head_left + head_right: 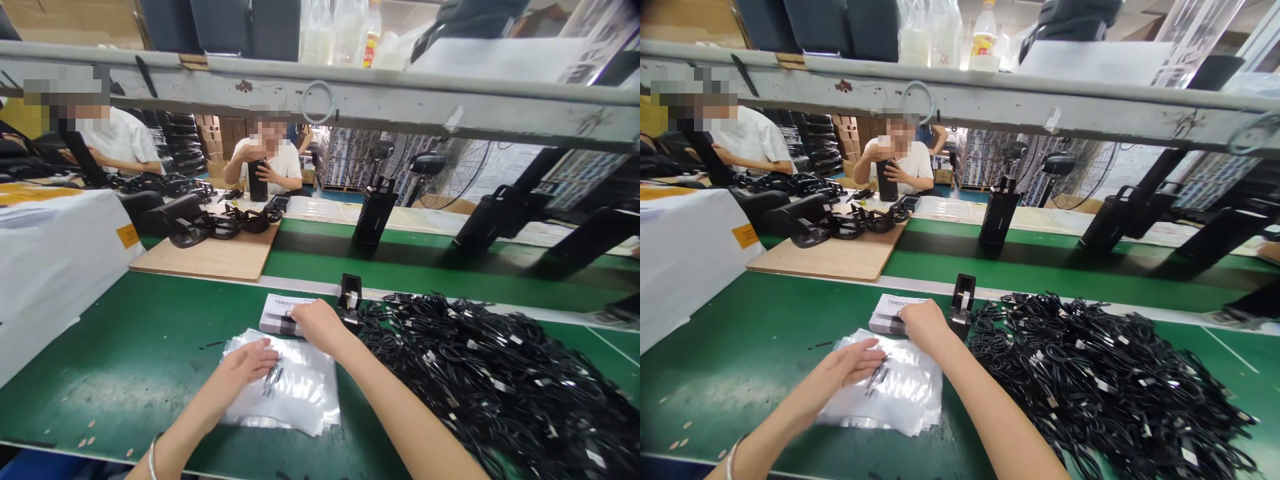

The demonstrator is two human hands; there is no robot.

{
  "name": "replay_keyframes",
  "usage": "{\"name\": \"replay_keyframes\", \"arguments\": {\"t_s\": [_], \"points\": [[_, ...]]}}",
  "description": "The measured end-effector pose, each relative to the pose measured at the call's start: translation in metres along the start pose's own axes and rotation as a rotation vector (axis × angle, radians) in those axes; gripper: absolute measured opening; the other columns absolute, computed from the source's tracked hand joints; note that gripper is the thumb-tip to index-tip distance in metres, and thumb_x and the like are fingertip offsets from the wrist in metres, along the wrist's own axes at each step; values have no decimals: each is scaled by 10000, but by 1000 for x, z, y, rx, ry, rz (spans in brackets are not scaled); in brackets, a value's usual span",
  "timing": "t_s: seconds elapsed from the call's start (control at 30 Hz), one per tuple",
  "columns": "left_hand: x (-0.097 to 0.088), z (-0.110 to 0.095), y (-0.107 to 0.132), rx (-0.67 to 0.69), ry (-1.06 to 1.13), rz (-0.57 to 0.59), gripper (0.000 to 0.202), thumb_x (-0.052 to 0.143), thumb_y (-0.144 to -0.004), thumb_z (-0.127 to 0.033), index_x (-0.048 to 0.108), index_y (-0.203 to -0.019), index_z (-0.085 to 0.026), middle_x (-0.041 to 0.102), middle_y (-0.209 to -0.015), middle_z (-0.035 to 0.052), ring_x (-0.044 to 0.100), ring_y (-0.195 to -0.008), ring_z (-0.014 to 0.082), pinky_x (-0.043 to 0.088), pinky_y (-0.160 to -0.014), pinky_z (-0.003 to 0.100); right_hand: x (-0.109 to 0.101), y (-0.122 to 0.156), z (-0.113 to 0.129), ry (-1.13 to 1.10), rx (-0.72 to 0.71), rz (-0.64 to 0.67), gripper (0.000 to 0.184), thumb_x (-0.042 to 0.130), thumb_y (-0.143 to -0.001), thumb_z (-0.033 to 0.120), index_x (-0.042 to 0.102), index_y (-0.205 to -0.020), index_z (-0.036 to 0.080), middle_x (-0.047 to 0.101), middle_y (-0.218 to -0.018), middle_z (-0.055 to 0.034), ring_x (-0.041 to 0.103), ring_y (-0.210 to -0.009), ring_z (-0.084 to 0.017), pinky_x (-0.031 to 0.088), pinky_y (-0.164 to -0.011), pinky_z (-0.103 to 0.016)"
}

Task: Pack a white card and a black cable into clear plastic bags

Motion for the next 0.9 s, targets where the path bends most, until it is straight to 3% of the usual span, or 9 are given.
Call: {"name": "replay_keyframes", "arguments": {"t_s": [0.07,0.13,0.23,0.27,0.33,0.4,0.57,0.67,0.9], "points": [[2,-1,-2,-95,230,3,496,510,-760,-519,589,-1038,-117,662,-1037,151,632,-929,217,472,-869,329,-1,13,15,-26,-72,-30,217,417,-852,109,623,-832,177,679,-904,-66,597,-880,-181,343,-870,-325],[6,-10,-2,-80,299,36,405,539,-780,-432,601,-1029,-119,663,-1045,132,626,-941,203,489,-851,303,-9,32,24,-133,-63,-162,168,440,-865,194,607,-882,197,619,-1092,-62,514,-1061,-184,274,-967,-342],[17,-22,2,-3,192,116,330,580,-776,-351,604,-1047,-163,650,-1089,71,601,-979,190,505,-826,283,-23,71,-5,-539,270,-483,337,538,-800,318,507,-1102,173,491,-1248,-124,443,-1136,-232,349,-923,-382],[23,-22,4,-4,149,160,340,577,-775,-370,604,-1049,-170,646,-1094,64,600,-975,194,508,-820,294,-17,83,-17,-734,390,-503,411,564,-772,331,477,-1137,162,522,-1201,-134,496,-1066,-234,410,-848,-370],[36,-18,6,-11,104,221,373,550,-778,-426,608,-1034,-160,655,-1065,72,612,-937,203,506,-818,320,3,98,-29,-1100,512,-353,362,575,-750,351,526,-1052,155,630,-966,-90,588,-812,-195,466,-639,-294],[43,-12,6,5,97,202,429,489,-793,-484,595,-1040,-149,662,-1014,89,623,-883,206,500,-804,334,14,114,-35,-1306,559,-229,252,589,-733,379,580,-840,151,637,-723,-33,560,-597,-143,409,-475,-222],[49,1,3,199,-321,94,323,477,-789,-460,605,-902,-185,623,-792,37,571,-705,175,463,-665,294,15,170,-71,-1278,809,-399,260,578,-737,432,539,-768,177,560,-548,30,388,-388,-71,242,-333,-180],[51,1,4,322,-598,69,192,501,-774,-375,608,-796,-217,574,-772,23,537,-714,182,434,-676,300,22,189,-73,-1191,834,-338,264,536,-767,445,521,-756,182,542,-534,30,371,-381,-71,230,-321,-184],[56,-2,0,323,-978,-103,137,620,-680,-334,594,-688,-199,560,-790,32,528,-797,234,402,-727,358,32,200,-65,-1123,843,-260,266,470,-805,431,508,-819,168,543,-566,24,427,-434,-87,304,-357,-179]]}}
Point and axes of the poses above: each hand's wrist, its own y-axis away from the middle knuckle, its own x-axis out of the palm, z = x × y, the point moved 8 cm from there along -y, towards the middle knuckle
